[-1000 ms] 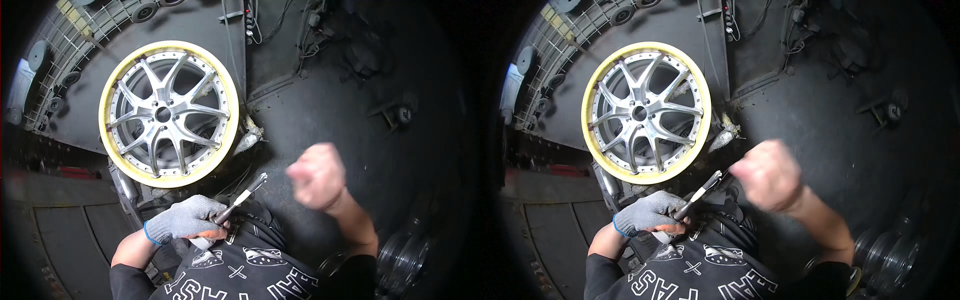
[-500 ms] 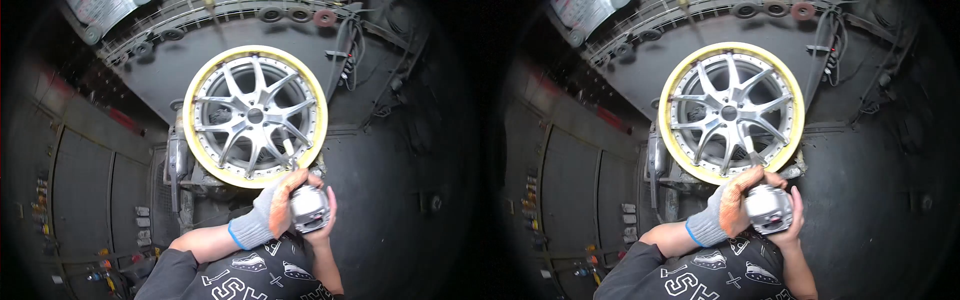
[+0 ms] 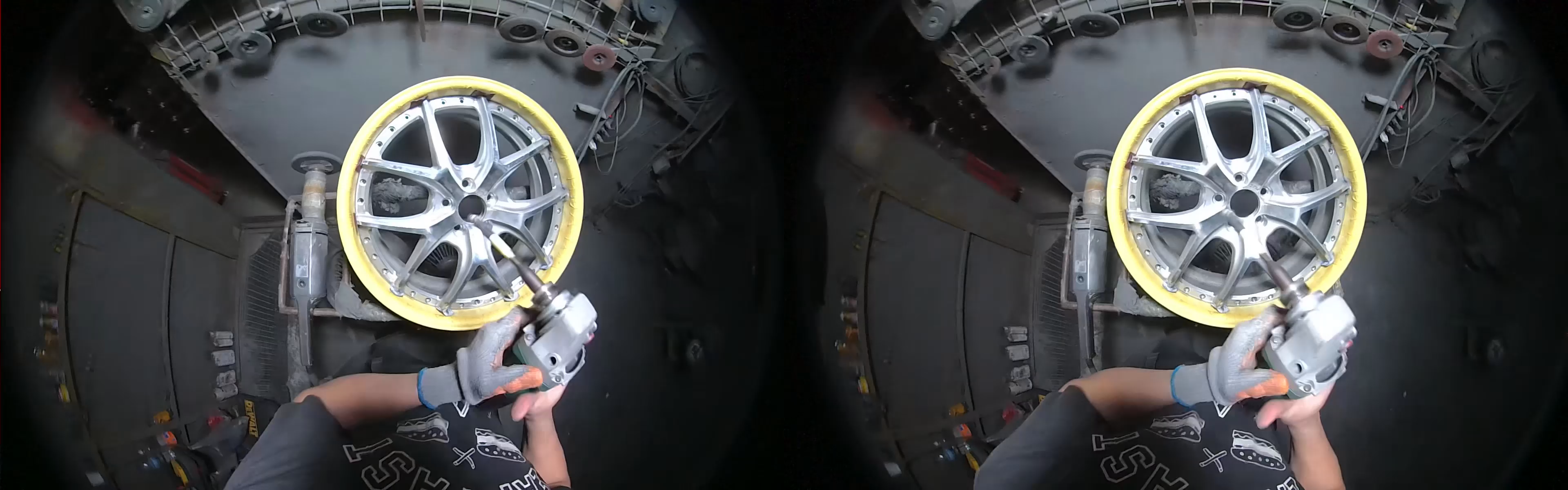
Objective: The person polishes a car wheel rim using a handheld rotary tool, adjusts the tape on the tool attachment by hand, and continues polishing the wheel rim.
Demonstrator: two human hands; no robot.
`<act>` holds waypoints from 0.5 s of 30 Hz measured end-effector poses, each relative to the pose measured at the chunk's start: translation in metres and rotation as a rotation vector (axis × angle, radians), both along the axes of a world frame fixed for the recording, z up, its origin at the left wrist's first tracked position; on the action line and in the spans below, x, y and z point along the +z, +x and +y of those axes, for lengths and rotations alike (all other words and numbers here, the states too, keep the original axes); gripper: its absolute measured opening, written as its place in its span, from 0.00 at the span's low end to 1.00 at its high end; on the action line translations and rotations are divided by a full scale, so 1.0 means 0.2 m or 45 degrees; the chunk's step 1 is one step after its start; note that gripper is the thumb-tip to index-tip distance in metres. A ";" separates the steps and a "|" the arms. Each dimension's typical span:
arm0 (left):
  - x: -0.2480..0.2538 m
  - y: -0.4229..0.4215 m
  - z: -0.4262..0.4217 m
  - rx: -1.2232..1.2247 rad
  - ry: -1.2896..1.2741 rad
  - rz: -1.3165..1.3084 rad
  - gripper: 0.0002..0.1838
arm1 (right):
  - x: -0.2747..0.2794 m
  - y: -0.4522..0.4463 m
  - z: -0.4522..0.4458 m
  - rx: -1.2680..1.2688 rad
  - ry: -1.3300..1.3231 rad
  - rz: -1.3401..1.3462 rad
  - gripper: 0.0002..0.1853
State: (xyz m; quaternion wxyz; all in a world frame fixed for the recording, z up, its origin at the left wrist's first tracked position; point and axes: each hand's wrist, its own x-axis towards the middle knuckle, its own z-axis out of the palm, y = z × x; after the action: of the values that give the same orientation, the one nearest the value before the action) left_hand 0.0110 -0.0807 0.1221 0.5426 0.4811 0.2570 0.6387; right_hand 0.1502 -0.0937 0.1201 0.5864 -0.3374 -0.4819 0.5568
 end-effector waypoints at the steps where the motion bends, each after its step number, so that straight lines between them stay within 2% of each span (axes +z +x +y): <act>1: 0.02 -0.07 0.00 0.024 -0.027 0.021 0.45 | -0.02 -0.08 0.00 -0.126 0.094 -0.077 0.77; 3: 0.06 -0.19 0.05 -0.171 -0.203 -0.197 0.51 | 0.02 -0.14 0.02 -0.055 -0.019 -0.286 0.74; 4: 0.00 -0.27 0.05 -0.486 -0.651 -0.585 0.55 | 0.03 -0.16 0.02 -0.030 -0.050 -0.401 0.71; 7: 0.04 -0.45 0.08 -0.683 -0.464 -0.677 0.66 | -0.01 -0.20 -0.04 0.103 -0.317 -0.612 0.56; 9: 0.00 -0.54 0.09 -0.883 -0.571 -0.784 0.69 | 0.03 -0.29 -0.05 0.189 -0.401 -0.747 0.48; 11: 0.03 -0.67 0.10 -0.801 -0.661 -0.742 0.61 | 0.16 -0.49 0.03 0.218 -0.324 -0.883 0.43; 12: 0.00 -0.70 0.10 -0.813 -0.677 -0.708 0.61 | 0.18 -0.56 0.03 0.223 -0.361 -0.883 0.40; 15: -0.09 -0.78 0.13 -0.857 -0.701 -0.673 0.61 | 0.12 -0.60 0.03 0.236 -0.666 -0.804 0.40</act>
State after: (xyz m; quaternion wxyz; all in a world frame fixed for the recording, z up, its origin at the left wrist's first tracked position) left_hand -0.1443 -0.0538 0.1036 0.8716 0.1983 0.1002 0.4370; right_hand 0.0300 -0.0885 0.1448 0.2521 -0.5842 -0.5087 0.5800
